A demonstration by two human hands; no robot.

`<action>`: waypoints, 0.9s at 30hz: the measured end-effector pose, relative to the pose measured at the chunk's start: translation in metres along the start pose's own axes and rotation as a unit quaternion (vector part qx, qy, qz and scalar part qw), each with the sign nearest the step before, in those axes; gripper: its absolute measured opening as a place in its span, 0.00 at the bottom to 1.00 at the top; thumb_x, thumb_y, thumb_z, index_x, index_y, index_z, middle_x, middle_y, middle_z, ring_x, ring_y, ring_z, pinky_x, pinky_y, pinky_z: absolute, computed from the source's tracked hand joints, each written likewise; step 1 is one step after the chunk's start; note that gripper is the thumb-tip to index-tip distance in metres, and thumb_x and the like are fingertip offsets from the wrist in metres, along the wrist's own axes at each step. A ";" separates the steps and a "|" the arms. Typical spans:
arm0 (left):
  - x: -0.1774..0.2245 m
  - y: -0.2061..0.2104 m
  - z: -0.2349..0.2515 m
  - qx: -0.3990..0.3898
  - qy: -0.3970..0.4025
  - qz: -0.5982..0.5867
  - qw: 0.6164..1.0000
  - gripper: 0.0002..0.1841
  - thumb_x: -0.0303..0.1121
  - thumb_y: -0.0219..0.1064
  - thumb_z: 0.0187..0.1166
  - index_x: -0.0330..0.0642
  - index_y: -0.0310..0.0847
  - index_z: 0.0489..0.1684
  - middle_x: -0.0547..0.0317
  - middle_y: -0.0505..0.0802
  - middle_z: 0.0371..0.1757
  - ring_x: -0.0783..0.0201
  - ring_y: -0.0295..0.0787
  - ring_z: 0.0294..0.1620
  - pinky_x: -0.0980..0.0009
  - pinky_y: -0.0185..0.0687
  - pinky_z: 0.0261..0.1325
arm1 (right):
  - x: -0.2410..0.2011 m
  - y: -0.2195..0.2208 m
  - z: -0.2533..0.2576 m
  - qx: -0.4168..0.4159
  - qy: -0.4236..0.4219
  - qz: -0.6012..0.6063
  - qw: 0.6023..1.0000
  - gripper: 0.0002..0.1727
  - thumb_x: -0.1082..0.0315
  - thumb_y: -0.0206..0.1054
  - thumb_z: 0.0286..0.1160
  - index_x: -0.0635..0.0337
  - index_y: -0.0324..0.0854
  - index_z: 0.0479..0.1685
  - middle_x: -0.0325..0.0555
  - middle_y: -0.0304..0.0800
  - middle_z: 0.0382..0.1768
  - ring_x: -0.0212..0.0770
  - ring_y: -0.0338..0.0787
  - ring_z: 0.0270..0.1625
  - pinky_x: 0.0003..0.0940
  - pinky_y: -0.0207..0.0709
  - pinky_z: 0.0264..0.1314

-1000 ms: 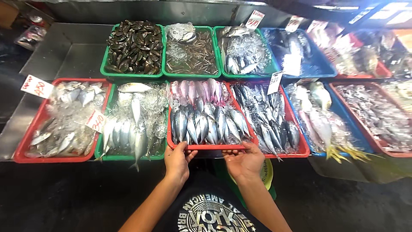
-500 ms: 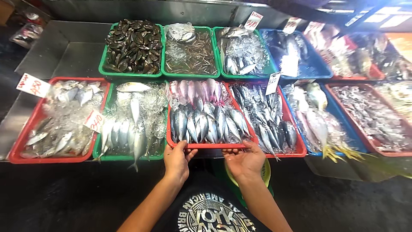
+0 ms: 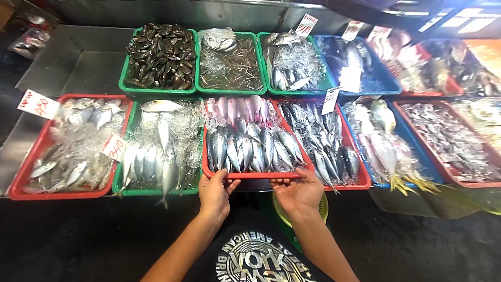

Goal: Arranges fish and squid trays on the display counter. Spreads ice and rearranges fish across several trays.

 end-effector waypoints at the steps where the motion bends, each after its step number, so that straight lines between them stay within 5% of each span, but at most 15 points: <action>1: 0.000 0.000 0.000 0.000 0.000 -0.002 1.000 0.16 0.20 0.63 0.80 0.34 0.65 0.63 0.43 0.85 0.34 0.52 0.89 0.26 0.54 0.94 0.33 | 0.000 0.000 0.000 0.000 0.001 0.000 1.000 0.12 0.58 0.56 0.78 0.53 0.69 0.29 0.41 0.75 0.18 0.42 0.81 0.21 0.46 0.84 0.33; 27: 0.004 0.004 -0.003 -0.007 0.000 -0.014 1.000 0.16 0.20 0.63 0.81 0.34 0.66 0.63 0.44 0.85 0.34 0.52 0.88 0.26 0.53 0.94 0.34 | -0.006 0.004 -0.004 0.007 0.003 -0.002 1.000 0.11 0.57 0.56 0.78 0.52 0.69 0.30 0.41 0.76 0.18 0.42 0.81 0.20 0.46 0.85 0.32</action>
Point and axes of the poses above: each hand's wrist, its own z-axis towards the middle knuckle, its own y-axis out of the palm, x = y × z, the point moved 7 cm from there along z, towards the middle knuckle
